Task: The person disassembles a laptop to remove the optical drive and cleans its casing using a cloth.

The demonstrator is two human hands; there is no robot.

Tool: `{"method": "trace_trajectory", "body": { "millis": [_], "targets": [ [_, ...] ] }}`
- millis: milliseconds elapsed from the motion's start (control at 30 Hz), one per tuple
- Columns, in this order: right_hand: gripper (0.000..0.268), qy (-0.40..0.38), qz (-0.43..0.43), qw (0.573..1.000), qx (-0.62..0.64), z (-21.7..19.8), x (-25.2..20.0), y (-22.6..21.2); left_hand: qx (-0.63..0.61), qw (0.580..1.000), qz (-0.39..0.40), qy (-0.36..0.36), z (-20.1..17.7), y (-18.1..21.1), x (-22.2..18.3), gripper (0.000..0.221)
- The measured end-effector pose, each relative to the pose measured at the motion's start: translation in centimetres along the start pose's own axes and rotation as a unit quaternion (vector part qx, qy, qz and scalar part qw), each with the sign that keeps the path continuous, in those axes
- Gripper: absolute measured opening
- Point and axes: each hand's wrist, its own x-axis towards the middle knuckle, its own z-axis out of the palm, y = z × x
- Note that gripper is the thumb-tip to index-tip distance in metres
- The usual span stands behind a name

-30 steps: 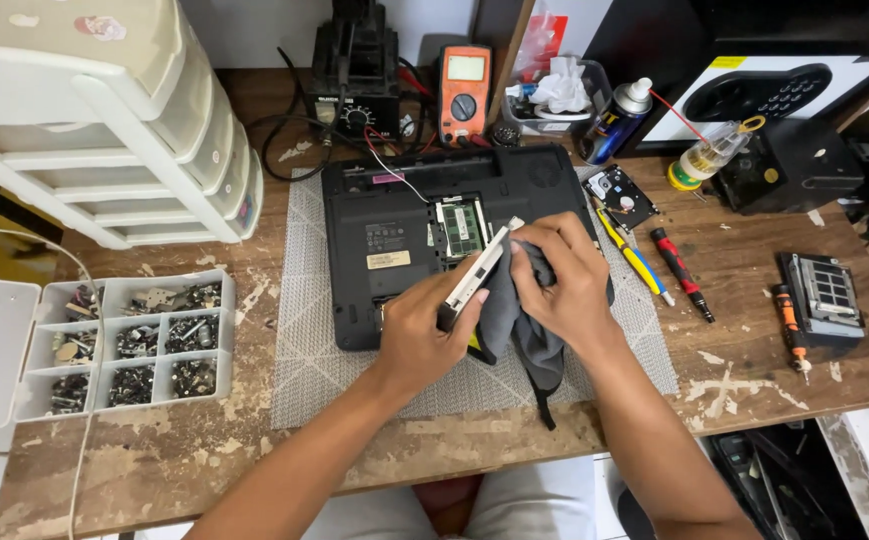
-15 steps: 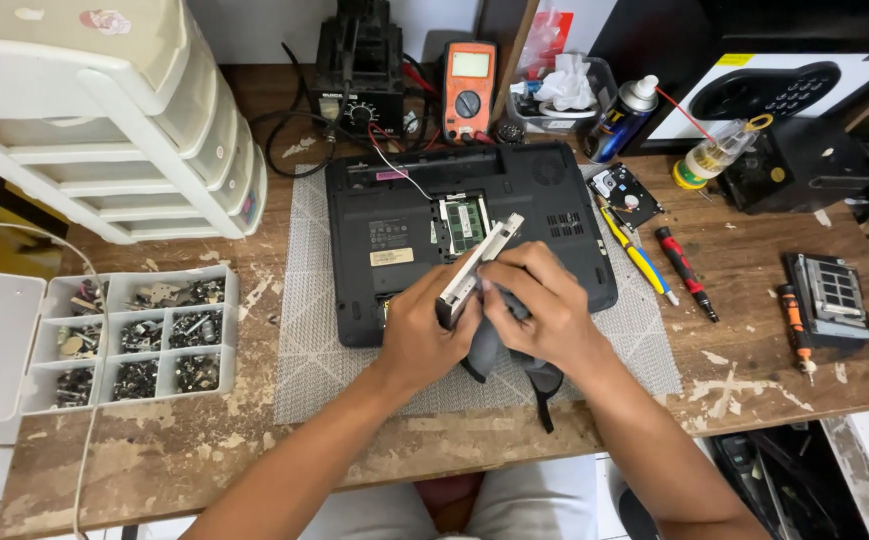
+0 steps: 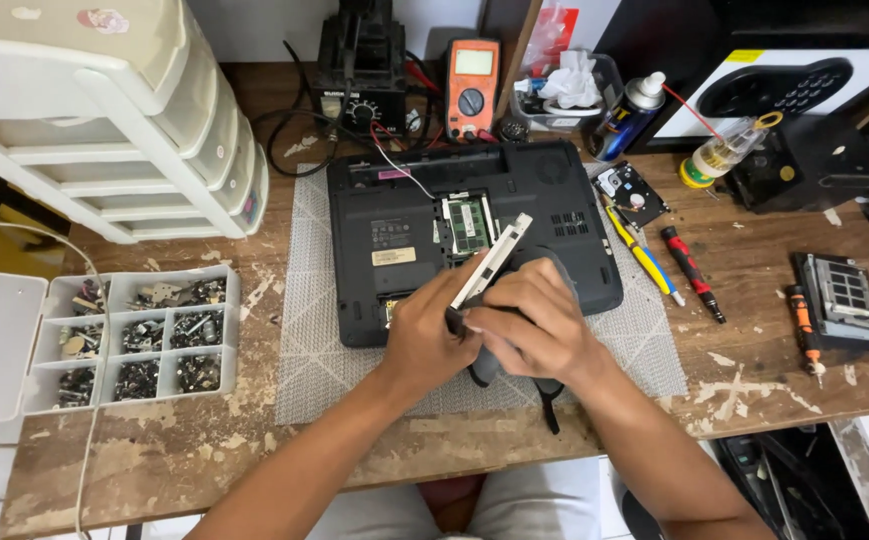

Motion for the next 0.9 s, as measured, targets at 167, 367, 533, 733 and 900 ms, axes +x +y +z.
{"method": "trace_trajectory", "body": {
  "millis": [167,367,533,733,900],
  "targets": [
    [0.014,-0.025,0.013,1.000,0.002,-0.4,0.7,0.0,0.018,1.000,0.003,0.002,-0.2,0.8,0.4,0.052],
    [0.011,-0.048,0.086,0.995,-0.018,-2.0,-1.9,3.2,-0.015,1.000,0.006,0.026,0.0,0.7,0.7,0.040],
    [0.007,-0.018,0.170,0.978,-0.122,-3.4,-0.6,3.9,-0.058,0.998,-0.003,0.029,0.6,0.1,0.0,0.039],
    [0.009,0.027,0.227,0.963,-0.141,-5.1,-0.2,3.9,-0.115,0.981,-0.128,0.094,1.1,-1.9,-1.1,0.013],
    [0.019,0.043,0.240,0.966,-0.084,-5.8,-1.6,5.0,-0.174,0.940,-0.249,0.157,-1.2,-1.3,0.3,0.020]
  ]
}}
